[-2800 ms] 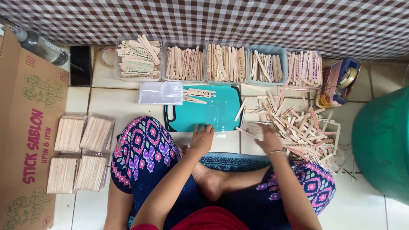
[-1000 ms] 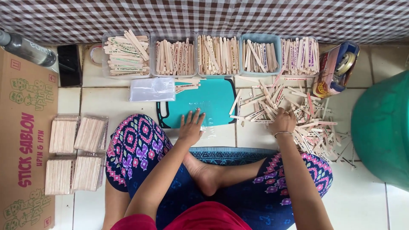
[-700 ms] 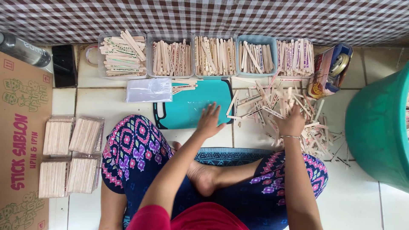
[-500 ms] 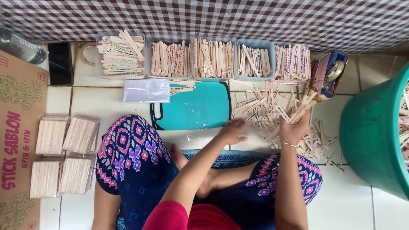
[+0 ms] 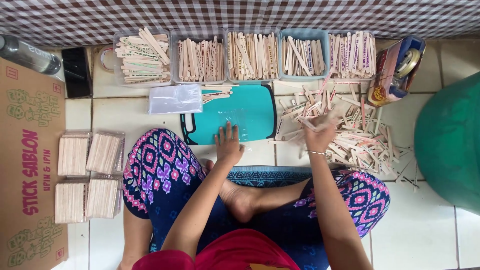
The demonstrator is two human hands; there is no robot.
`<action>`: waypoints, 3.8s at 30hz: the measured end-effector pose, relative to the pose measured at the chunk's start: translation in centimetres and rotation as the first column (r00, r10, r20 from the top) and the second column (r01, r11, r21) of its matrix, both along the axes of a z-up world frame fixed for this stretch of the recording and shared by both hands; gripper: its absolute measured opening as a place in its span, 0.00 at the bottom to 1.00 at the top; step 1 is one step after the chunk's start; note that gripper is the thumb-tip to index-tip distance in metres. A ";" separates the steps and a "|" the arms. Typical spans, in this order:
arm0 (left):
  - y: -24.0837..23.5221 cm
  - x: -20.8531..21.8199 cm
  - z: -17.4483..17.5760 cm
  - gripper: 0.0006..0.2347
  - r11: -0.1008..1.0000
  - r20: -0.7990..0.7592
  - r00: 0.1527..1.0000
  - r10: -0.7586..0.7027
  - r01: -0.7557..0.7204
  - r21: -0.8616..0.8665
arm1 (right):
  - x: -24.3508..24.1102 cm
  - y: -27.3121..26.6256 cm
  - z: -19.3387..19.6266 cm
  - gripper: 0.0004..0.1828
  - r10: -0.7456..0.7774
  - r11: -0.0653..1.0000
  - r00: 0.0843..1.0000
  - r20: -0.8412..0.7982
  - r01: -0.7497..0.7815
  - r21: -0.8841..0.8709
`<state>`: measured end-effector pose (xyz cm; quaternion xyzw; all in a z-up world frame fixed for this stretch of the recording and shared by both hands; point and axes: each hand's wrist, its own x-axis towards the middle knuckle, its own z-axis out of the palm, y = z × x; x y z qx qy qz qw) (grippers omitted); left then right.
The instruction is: The person sits on the floor and sorts wooden sticks from a large green basin into smaller plastic containers. They then gather the sorted sticks, place them into clear plastic bags, and arrange the packaged sticks into a cardboard box.
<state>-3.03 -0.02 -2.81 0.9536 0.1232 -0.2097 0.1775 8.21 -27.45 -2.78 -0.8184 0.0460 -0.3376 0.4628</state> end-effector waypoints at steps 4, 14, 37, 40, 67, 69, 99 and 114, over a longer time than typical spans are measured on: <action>0.5 -0.9 1.1 0.35 0.998 0.050 0.997 -0.057 0.059 -0.037 | -0.2 -0.5 -5.4 0.42 0.001 0.795 0.870 -0.493 -0.299 -0.527; 1.2 -1.7 -0.9 0.34 0.992 0.141 0.986 -0.089 0.100 -0.077 | 0.0 -3.0 -7.0 0.47 -0.215 0.665 0.759 -0.615 -0.347 -0.661; -14.4 7.6 0.9 0.48 0.700 0.379 0.891 -0.248 0.436 -0.566 | -3.8 2.4 1.4 0.37 0.257 0.857 0.959 -0.118 -0.170 0.486; -17.0 8.8 -3.3 0.44 0.688 0.403 0.894 -0.195 0.418 -0.594 | -3.3 1.4 -0.9 0.35 0.302 0.819 0.945 -0.129 -0.188 0.542; -17.7 8.4 -0.9 0.23 0.595 0.353 0.915 0.196 0.175 -0.784 | -0.4 -6.5 10.6 0.21 0.143 0.572 0.987 0.073 -0.142 0.807; -17.4 8.6 2.0 0.22 0.595 0.348 0.912 0.216 0.159 -0.788 | 0.2 -7.5 10.4 0.18 0.077 0.395 0.994 0.072 -0.097 0.913; -16.1 8.1 9.7 0.21 0.011 0.041 0.756 0.654 0.045 -0.999 | -1.3 -5.0 8.7 0.36 0.308 0.943 0.822 -0.479 -0.330 0.040; -16.3 5.3 2.4 0.13 0.646 0.111 0.972 0.207 -0.050 -0.762 | -2.3 -0.2 11.7 0.25 0.642 0.663 0.422 -0.640 -0.725 0.186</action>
